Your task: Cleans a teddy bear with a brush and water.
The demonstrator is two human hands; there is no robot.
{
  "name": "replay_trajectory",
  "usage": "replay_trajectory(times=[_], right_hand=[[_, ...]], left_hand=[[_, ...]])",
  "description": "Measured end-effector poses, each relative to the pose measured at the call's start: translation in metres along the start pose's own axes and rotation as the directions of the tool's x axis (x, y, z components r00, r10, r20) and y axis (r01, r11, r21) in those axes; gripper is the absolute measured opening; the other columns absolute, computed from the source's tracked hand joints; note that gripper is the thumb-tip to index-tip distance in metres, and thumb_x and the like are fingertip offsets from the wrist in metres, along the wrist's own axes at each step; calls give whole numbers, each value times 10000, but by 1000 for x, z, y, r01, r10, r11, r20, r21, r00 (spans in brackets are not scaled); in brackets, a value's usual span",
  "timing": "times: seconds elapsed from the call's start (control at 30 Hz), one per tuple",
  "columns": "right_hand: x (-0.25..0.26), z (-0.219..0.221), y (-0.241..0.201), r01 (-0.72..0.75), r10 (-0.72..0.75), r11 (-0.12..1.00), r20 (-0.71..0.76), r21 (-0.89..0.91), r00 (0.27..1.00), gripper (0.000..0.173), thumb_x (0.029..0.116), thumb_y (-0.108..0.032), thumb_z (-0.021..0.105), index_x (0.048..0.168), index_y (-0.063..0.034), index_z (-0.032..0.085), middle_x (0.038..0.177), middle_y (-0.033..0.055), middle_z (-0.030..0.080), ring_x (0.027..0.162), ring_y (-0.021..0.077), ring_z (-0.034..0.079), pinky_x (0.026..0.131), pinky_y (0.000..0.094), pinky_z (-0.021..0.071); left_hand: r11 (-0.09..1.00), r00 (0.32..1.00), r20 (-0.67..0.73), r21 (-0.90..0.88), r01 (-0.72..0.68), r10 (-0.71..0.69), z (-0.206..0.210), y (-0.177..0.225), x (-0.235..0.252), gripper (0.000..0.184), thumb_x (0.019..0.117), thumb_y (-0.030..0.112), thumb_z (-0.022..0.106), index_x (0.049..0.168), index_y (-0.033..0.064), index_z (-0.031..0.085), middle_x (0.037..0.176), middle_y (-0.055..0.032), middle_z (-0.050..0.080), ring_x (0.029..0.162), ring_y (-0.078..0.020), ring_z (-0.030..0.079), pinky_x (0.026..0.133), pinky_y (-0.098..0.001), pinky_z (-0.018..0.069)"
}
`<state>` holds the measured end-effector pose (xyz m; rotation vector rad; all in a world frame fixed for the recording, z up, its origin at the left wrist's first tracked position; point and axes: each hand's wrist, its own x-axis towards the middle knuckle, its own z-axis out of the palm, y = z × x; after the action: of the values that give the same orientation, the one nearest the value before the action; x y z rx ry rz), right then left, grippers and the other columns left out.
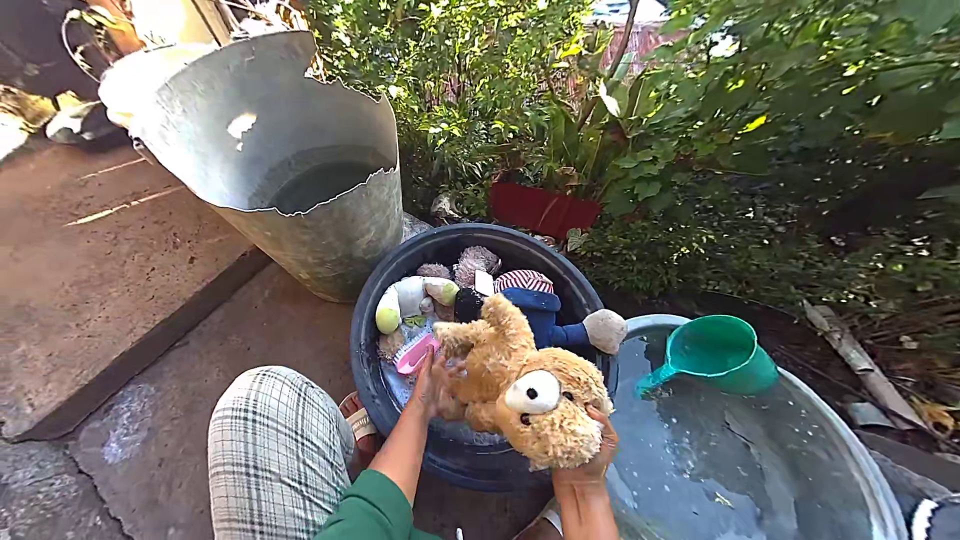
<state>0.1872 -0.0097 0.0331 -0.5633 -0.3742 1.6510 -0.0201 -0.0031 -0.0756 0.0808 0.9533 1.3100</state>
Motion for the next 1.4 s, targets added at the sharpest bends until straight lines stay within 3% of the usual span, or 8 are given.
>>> replay_trajectory(times=[0.07,0.2,0.37,0.5,0.83,0.97,1.23,1.4], right_hand=[[3,-8,11,-14,20,996,-65,92,998,288,954,-259,454,901,-161,720,856,19,771,800,109,749,689,313,636],[16,-37,23,-133,155,984,-192,120,969,608,1046,-514,183,1034,-173,686,933,38,766,856,164,751,696,390,643],[27,-46,32,-272,238,962,-428,-19,872,733,974,-772,161,1293,-199,490,1035,57,675,851,202,678,699,394,580],[22,-51,55,-482,286,827,-523,-287,803,614,1075,-511,383,1604,-241,225,1512,151,442,1273,333,522,940,554,486],[31,-63,72,-317,303,947,-498,58,813,161,1014,-171,432,1046,-94,570,854,63,675,773,165,694,662,358,598],[29,-46,61,-247,247,967,-429,56,869,185,1006,-136,399,971,-101,577,783,30,686,696,115,699,607,296,602],[31,-24,22,-209,121,952,-351,-224,929,173,1001,36,464,1029,-104,562,800,-48,689,731,31,680,705,221,591],[35,-23,42,-246,156,900,-262,-359,953,221,955,-2,593,1169,-44,558,962,-7,671,885,52,655,809,241,568]], left_hand=[[998,970,239,-53,-35,47,6,-1,0,871,1011,715,106,1603,91,240,1434,-162,572,1204,-220,634,961,-420,555],[991,915,403,119,-54,2,-4,10,-3,1232,659,540,890,1576,38,238,1390,-108,601,1176,-152,651,982,-349,560],[970,972,210,239,48,-100,-7,-7,-4,832,814,93,682,1558,81,309,1300,-152,619,1062,-206,658,910,-406,570],[949,983,140,306,70,-118,3,-11,-6,751,858,-33,557,1561,74,320,1342,-171,577,1076,-210,633,908,-398,555],[834,954,-4,484,264,-300,41,-19,-67,934,929,-24,593,1647,264,70,1475,-245,457,1126,-352,627,865,-536,568],[849,914,-313,378,370,-258,41,-29,-74,655,1013,190,659,1567,190,310,1306,-283,566,1000,-428,659,744,-575,580],[996,934,-347,59,-63,79,49,-2,-41,334,1061,122,549,1379,34,502,1112,-155,644,896,-229,658,771,-404,576],[929,853,-400,294,-226,334,66,0,-22,334,1093,130,489,1352,-75,544,1205,-211,643,1002,-198,646,909,-362,547]])
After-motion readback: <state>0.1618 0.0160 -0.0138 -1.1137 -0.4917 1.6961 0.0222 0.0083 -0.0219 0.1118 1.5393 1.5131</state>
